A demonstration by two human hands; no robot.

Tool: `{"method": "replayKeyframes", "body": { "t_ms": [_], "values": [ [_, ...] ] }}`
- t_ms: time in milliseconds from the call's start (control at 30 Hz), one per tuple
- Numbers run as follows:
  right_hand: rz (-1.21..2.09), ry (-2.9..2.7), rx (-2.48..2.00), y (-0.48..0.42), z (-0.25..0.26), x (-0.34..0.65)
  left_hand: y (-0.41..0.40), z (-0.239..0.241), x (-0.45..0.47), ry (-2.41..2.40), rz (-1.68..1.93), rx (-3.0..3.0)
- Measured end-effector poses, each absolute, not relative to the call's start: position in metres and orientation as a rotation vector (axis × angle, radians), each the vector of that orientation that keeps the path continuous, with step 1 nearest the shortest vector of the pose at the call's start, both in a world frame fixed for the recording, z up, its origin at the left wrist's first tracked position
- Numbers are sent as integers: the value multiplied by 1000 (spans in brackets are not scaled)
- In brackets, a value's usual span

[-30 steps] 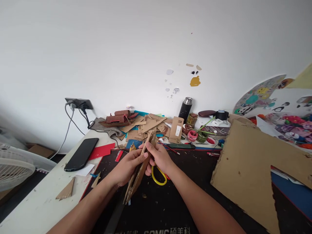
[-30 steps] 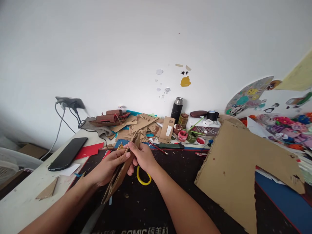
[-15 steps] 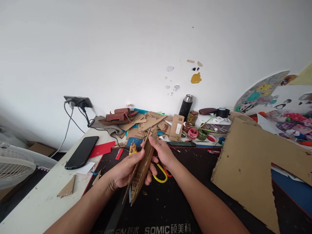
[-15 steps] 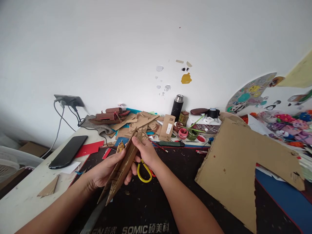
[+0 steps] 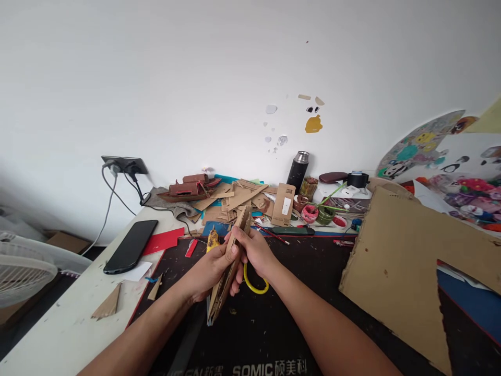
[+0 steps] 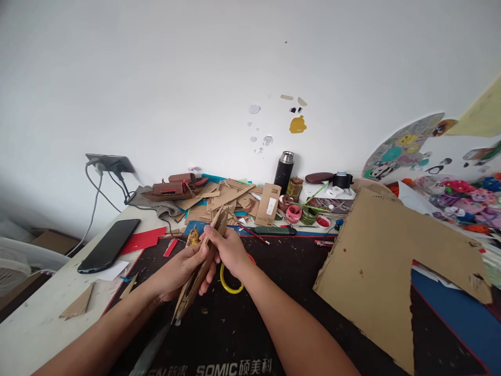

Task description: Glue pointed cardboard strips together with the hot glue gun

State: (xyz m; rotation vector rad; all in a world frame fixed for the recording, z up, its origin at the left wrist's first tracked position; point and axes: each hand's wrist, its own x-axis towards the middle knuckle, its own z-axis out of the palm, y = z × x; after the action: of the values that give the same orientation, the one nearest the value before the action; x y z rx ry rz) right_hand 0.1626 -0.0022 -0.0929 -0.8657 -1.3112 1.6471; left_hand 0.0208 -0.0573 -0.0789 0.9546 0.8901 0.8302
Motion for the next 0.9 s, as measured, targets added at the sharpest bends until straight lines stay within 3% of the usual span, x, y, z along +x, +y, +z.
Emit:
{"method": "replayKeyframes", "body": {
  "t_ms": [300,600,900],
  "values": [
    [1614,-1255,-882,-5,-91,162,-58,-75,21,948,742,943],
    [1797,-1289,-766,-10,-94,161,-60,-69,24,960,696,1022],
    [1645,-1243,-838,-13,-90,156,-63,-76,28,975,736,1007]
  ]
}}
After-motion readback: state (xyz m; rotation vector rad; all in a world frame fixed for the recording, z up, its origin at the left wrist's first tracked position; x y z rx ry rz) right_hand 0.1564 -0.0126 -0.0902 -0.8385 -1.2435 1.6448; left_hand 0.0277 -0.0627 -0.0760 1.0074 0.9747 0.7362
